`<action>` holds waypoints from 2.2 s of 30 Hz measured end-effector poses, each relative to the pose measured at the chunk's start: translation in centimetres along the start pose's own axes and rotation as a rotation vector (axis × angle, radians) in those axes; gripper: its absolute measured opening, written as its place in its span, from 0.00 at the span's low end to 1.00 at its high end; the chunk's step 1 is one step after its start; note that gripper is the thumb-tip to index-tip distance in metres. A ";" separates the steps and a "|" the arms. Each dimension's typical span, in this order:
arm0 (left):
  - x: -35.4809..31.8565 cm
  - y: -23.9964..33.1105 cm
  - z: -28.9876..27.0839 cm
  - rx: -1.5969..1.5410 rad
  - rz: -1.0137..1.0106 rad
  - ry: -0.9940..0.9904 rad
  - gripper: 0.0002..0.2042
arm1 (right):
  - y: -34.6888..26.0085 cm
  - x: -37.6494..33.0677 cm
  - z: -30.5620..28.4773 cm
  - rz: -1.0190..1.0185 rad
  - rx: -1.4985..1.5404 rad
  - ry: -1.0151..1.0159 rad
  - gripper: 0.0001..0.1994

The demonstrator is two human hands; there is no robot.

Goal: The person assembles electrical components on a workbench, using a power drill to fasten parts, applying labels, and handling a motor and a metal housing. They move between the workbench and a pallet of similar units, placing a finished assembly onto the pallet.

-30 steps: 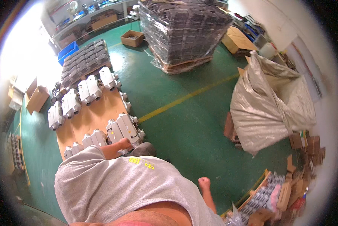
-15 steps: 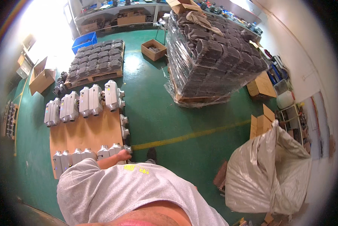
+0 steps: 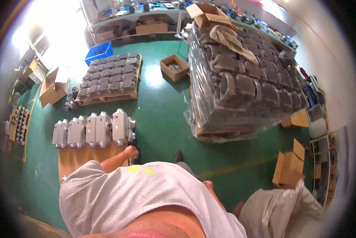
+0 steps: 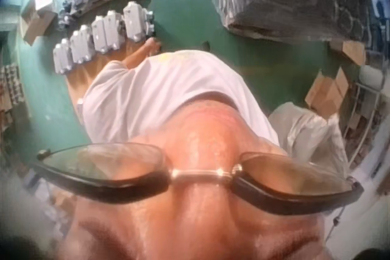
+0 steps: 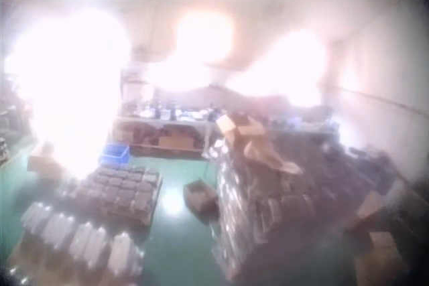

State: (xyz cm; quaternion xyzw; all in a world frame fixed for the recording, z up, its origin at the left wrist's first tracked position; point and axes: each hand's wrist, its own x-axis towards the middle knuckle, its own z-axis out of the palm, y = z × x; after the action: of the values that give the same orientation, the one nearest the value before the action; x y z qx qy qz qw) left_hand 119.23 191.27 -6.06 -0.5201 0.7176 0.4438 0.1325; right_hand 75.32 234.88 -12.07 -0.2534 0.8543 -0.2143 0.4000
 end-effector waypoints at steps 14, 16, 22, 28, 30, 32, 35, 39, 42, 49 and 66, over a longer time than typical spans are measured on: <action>14.7 -8.0 -6.5 -0.215 -0.254 0.068 0.16 | -55.0 42.5 -1.7 -0.514 0.177 -0.083 0.13; 18.2 -8.3 -10.4 -0.250 -0.287 0.040 0.16 | -55.1 46.3 -1.8 -0.459 -0.046 -0.068 0.13; 32.0 -3.7 -30.3 -0.433 -0.249 0.148 0.14 | -43.7 52.1 -5.7 -0.134 -0.620 -0.343 0.18; 47.2 -0.7 -52.4 -0.397 -0.094 0.399 0.12 | -52.9 56.4 -2.6 0.070 -0.322 -0.263 0.17; 52.2 2.1 -57.8 -0.340 -0.065 0.419 0.12 | -55.6 59.0 -1.5 0.007 -0.260 -0.202 0.15; 57.2 5.6 -61.5 -0.417 -0.030 0.360 0.13 | -56.9 63.5 -1.0 0.031 -0.148 -0.173 0.15; 62.5 5.3 -65.3 -0.431 -0.070 0.344 0.13 | -67.2 70.8 -1.0 -0.066 -0.088 -0.239 0.14; 66.0 10.5 -68.9 -0.329 -0.067 0.138 0.13 | -76.4 81.4 -2.6 -0.094 -0.094 -0.129 0.13; 69.2 11.2 -71.3 -0.293 -0.046 0.172 0.13 | -86.2 89.2 -4.3 -0.110 -0.070 0.009 0.14; 84.1 -0.7 -75.8 -0.211 -0.112 -0.003 0.15 | -106.1 107.0 -7.8 -0.122 0.351 0.075 0.12; 121.9 22.8 -127.8 -0.357 0.081 0.119 0.13 | -129.1 130.3 -8.2 0.360 2.023 0.585 0.45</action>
State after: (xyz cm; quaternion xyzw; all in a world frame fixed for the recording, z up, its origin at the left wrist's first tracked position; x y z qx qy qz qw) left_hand 82.55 17.09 -1.21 -0.5313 0.6542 0.5377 -0.0225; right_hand 30.67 56.83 -8.71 0.3872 0.3672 -0.8140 0.2296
